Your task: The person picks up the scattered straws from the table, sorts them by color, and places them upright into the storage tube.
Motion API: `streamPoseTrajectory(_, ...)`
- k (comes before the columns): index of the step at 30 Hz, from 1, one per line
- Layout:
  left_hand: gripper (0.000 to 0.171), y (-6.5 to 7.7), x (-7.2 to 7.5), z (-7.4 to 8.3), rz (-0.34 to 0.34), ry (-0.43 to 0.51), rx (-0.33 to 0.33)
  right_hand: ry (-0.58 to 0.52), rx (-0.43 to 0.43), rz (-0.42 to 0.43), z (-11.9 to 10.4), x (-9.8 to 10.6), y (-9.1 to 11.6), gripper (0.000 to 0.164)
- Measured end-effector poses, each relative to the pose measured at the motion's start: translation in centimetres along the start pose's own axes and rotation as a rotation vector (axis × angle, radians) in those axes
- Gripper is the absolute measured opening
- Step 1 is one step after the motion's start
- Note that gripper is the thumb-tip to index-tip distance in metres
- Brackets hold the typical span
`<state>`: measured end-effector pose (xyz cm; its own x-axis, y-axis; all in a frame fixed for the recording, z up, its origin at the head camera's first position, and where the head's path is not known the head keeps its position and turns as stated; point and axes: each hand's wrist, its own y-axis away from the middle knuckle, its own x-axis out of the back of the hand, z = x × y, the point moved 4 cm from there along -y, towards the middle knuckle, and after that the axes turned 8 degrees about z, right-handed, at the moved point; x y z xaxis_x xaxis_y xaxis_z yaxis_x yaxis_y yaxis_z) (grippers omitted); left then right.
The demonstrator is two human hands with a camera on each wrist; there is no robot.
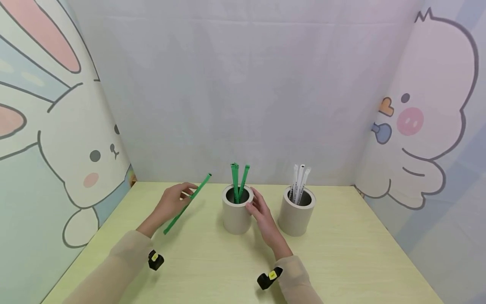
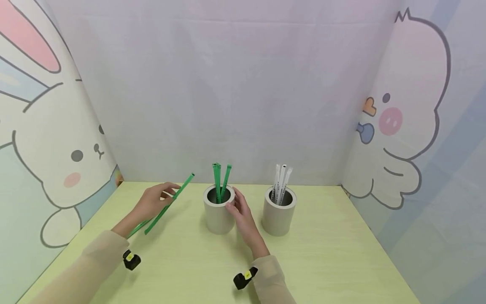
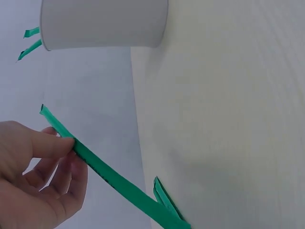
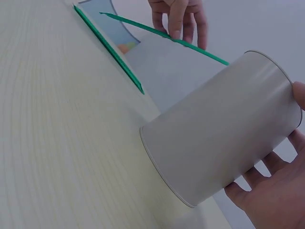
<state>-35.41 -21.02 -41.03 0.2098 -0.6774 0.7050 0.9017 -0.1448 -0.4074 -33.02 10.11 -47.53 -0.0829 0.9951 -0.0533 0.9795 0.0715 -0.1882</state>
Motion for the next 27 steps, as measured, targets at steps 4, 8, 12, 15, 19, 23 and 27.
streamPoseTrajectory(4, 0.044, -0.6, 0.1, 1.1, 0.065, 0.078, 0.024, 0.005, 0.000, 0.000, 0.0, 0.0, 0.0, 0.067)
streamPoseTrajectory(8, 0.046, -1.3, 0.2, 2.4, 0.122, 0.138, 0.043, 0.009, 0.001, 0.000, 0.0, -0.1, 0.0, 0.066)
streamPoseTrajectory(12, 0.045, -2.2, 0.1, 3.9, 0.181, 0.173, 0.039, 0.009, 0.001, 0.002, -0.1, -0.1, 0.0, 0.066)
streamPoseTrajectory(15, 0.045, -2.7, 0.0, 5.1, 0.213, 0.221, 0.045, 0.008, 0.003, 0.003, -0.1, -0.1, 0.0, 0.066)
streamPoseTrajectory(19, 0.045, -3.4, 0.1, 7.0, 0.243, 0.323, 0.060, 0.012, 0.008, 0.003, -0.2, -0.1, 0.0, 0.066)
streamPoseTrajectory(23, 0.045, -4.3, 0.2, 8.9, 0.282, 0.407, 0.055, 0.013, 0.007, 0.007, -0.2, 0.0, 0.1, 0.066)
streamPoseTrajectory(27, 0.045, -4.9, 0.5, 10.4, 0.331, 0.460, 0.032, 0.010, 0.001, 0.008, -0.3, 0.0, 0.2, 0.066)
